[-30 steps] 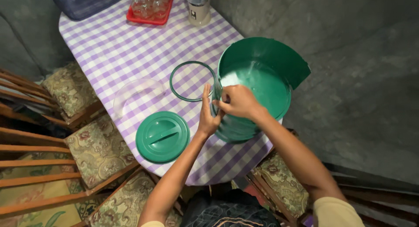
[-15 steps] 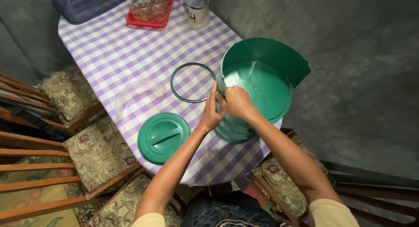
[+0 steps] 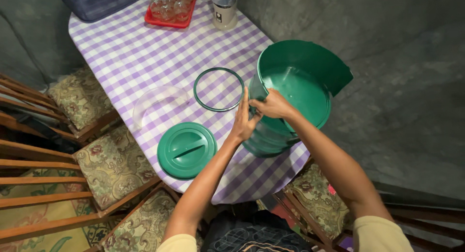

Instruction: The person disassembles a green cylindrical container on a table by removing the lid, a clear plastic ring, and a green plastic band. The person then removes the main body and places the parts on the table.

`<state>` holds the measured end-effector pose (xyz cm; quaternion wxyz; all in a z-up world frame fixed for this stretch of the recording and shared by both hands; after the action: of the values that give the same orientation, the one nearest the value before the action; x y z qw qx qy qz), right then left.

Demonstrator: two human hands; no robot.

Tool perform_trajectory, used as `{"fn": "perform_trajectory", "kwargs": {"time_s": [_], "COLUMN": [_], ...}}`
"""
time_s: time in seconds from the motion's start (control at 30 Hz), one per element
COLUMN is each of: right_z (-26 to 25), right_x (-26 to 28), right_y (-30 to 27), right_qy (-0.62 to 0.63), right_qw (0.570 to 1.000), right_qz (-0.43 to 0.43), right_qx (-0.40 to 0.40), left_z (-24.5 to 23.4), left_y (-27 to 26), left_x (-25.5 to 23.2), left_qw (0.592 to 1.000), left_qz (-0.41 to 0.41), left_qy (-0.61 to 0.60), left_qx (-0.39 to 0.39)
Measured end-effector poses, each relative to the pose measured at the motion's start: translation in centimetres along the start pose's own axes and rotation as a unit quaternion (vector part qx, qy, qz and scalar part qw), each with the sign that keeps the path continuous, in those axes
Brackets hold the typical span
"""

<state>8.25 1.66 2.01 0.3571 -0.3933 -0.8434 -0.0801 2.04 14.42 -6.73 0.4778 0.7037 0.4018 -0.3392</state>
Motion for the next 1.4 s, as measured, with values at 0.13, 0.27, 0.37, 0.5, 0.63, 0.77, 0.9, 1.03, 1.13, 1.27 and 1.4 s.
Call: {"fn": "perform_trajectory", "kwargs": {"time_s": [0.13, 0.27, 0.37, 0.5, 0.63, 0.77, 0.9, 1.03, 1.13, 1.27, 1.4], "right_z": [0.0, 0.7, 0.1, -0.8, -0.1, 1.3, 1.8, 1.9, 1.6, 2.8, 4.4], "right_x": [-0.4, -1.6, -2.5, -2.8, -1.4, -0.9, -0.4, 1.4, 3.5, 5.3, 5.5], "right_y": [0.2, 0.5, 1.1, 1.4, 1.3, 1.1, 0.9, -0.2, -2.6, -5.4, -6.3], "right_qy": [0.082, 0.17, 0.242, 0.278, 0.205, 0.08, -0.066, -0.129, -0.147, -0.171, -0.262], "right_qw": [0.997, 0.985, 0.97, 0.96, 0.978, 0.995, 0.988, 0.973, 0.971, 0.962, 0.933], "right_qz": [0.004, -0.005, 0.002, 0.019, -0.014, 0.023, 0.056, 0.166, 0.091, 0.053, -0.026], "right_qx": [0.017, 0.021, 0.007, -0.005, -0.032, -0.06, -0.124, -0.099, -0.168, -0.205, -0.247], "left_z": [-0.5, -0.5, -0.6, -0.3, -0.2, 0.1, 0.1, -0.6, -1.2, -2.6, -3.2], "left_y": [0.2, -0.1, 0.0, -0.5, -0.1, -0.3, -0.3, -0.8, -0.8, 1.9, 5.4], "left_x": [-1.4, -1.6, -1.7, -1.2, -0.8, -0.4, 1.0, 3.4, 6.3, 9.7, 11.1], "left_qw": [0.997, 0.985, 0.996, 0.999, 0.997, 0.999, 0.996, 0.995, 0.984, 0.979, 0.949], "left_qz": [-0.037, -0.108, -0.005, 0.03, -0.028, -0.008, 0.019, 0.033, -0.018, -0.039, -0.141], "left_qy": [-0.065, -0.127, -0.088, -0.044, -0.076, -0.047, -0.089, -0.076, -0.162, -0.202, -0.281], "left_qx": [0.01, 0.035, 0.003, -0.008, -0.002, 0.0, 0.019, 0.056, 0.073, -0.004, 0.018]}}
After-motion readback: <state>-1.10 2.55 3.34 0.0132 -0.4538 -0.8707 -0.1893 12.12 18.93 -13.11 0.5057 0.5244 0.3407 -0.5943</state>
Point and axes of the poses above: each hand's wrist, its own y-axis towards the middle knuckle, its own z-axis out of the palm, x = y × z, the point moved 2 cm from there along y, towards the middle knuckle, and after that the axes turned 14 degrees about x, right-handed, at the moved point
